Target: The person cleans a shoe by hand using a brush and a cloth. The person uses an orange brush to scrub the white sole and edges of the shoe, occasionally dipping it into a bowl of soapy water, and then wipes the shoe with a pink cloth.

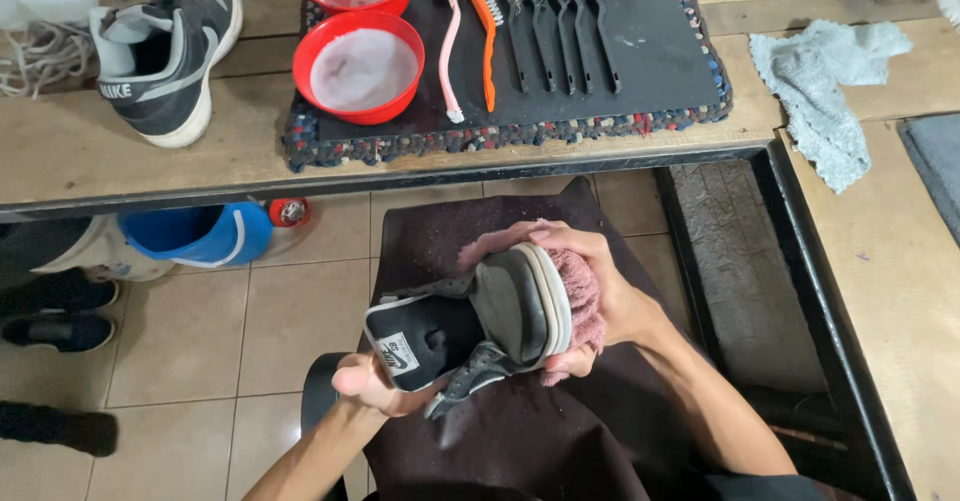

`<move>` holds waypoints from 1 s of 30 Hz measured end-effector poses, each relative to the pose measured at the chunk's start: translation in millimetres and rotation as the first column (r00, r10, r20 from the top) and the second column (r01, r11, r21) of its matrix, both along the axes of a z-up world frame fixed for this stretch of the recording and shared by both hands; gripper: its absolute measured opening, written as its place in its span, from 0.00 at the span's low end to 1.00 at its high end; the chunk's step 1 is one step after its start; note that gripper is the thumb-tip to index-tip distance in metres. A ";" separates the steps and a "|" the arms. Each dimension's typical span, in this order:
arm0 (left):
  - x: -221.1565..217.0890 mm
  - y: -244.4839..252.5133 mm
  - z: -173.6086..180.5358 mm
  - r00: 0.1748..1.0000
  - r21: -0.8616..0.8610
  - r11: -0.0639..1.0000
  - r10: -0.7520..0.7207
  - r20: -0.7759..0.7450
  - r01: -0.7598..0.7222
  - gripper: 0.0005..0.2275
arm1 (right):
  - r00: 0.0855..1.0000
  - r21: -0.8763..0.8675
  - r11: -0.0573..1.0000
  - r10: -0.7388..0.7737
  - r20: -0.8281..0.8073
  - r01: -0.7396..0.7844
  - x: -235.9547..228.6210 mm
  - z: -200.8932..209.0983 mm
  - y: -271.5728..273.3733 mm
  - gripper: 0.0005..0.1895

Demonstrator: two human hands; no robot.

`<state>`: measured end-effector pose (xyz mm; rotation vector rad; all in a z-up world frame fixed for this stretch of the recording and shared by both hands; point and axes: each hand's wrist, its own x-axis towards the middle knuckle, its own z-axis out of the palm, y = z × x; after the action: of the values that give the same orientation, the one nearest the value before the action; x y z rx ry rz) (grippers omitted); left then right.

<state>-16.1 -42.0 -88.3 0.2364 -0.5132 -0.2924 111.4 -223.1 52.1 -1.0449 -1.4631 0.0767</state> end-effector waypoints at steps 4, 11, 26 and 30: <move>5.6 -6.8 8.4 0.999 -0.051 0.998 -0.036 -0.038 0.034 0.40 | 0.997 -0.056 0.997 0.059 -0.057 -0.062 4.9 0.6 -8.0 0.39; 21.2 -27.7 52.5 0.984 0.405 0.902 0.178 -0.024 -0.153 0.31 | 0.994 -0.297 0.954 -0.056 -0.089 0.027 22.5 -10.5 -36.9 0.30; 41.8 -10.2 86.2 0.540 0.779 0.466 0.818 -0.199 -0.419 0.18 | 0.148 -0.231 -0.047 -0.639 0.754 0.972 152.2 39.1 -65.4 0.39; 54.6 -6.1 84.6 0.435 0.775 0.387 0.886 -0.161 -0.501 0.18 | 0.491 -0.283 0.422 -0.550 0.675 0.861 151.2 12.2 4.3 0.14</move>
<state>38.4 -48.0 -3.7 1.0040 0.3787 0.4074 262.6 -218.7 64.3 -2.3496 -1.2715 -0.4464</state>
